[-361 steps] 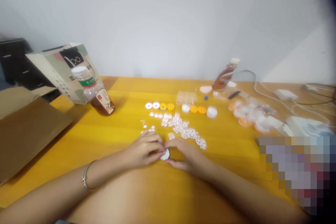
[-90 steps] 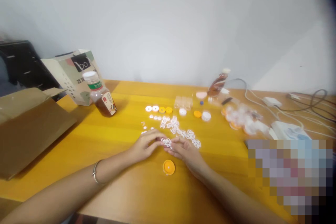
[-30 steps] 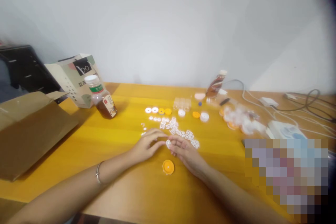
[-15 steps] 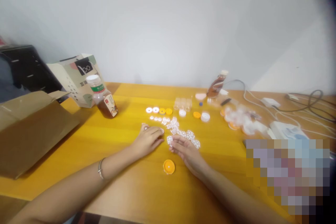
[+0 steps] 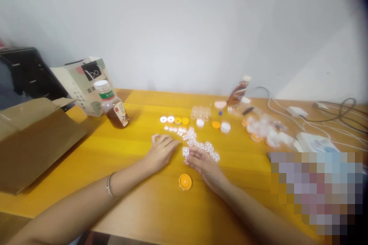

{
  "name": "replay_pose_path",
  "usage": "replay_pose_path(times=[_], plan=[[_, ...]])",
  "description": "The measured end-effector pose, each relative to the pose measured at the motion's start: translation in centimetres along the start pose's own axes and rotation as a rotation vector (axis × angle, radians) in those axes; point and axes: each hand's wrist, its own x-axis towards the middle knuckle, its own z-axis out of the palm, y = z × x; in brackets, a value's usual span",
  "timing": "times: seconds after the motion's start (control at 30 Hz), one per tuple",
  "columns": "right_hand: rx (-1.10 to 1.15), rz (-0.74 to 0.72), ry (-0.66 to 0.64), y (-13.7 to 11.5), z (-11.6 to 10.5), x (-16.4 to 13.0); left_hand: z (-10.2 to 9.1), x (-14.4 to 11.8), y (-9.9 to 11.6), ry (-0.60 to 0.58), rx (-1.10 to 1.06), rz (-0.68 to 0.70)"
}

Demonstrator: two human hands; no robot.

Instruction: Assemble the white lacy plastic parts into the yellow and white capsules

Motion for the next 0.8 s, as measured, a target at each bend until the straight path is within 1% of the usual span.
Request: replay_pose_path(times=[0.1,0.2,0.27,0.33,0.43,0.5,0.6,0.73,0.8], plan=[[-0.002,-0.003,0.003,0.08,-0.02,0.02,-0.1,-0.08,0.0,0.012,-0.096,-0.024],[0.003,-0.003,0.001,0.18,-0.11,0.09,-0.14,-0.01,0.13,0.033,-0.338,-0.041],[0.005,0.001,-0.002,0.23,-0.17,0.14,-0.12,0.11,0.25,0.057,-0.504,-0.112],[0.0,0.006,-0.007,0.26,-0.22,0.2,-0.06,0.23,0.33,0.063,-0.658,-0.22],[-0.012,0.009,-0.004,0.31,-0.26,0.28,0.05,0.35,0.37,0.013,-0.883,-0.337],[-0.023,0.005,0.001,0.35,-0.26,0.29,0.0,0.39,0.38,-0.028,-0.982,-0.353],[-0.052,-0.009,-0.004,0.35,-0.22,0.24,-0.29,0.43,0.45,-0.056,-0.996,-0.317],[-0.098,-0.012,-0.044,0.27,-0.14,0.12,-0.39,0.38,0.69,-0.084,-0.899,-0.252],[-0.105,-0.018,-0.051,0.28,-0.13,0.13,-0.17,0.29,0.92,-0.086,-0.885,-0.247]])
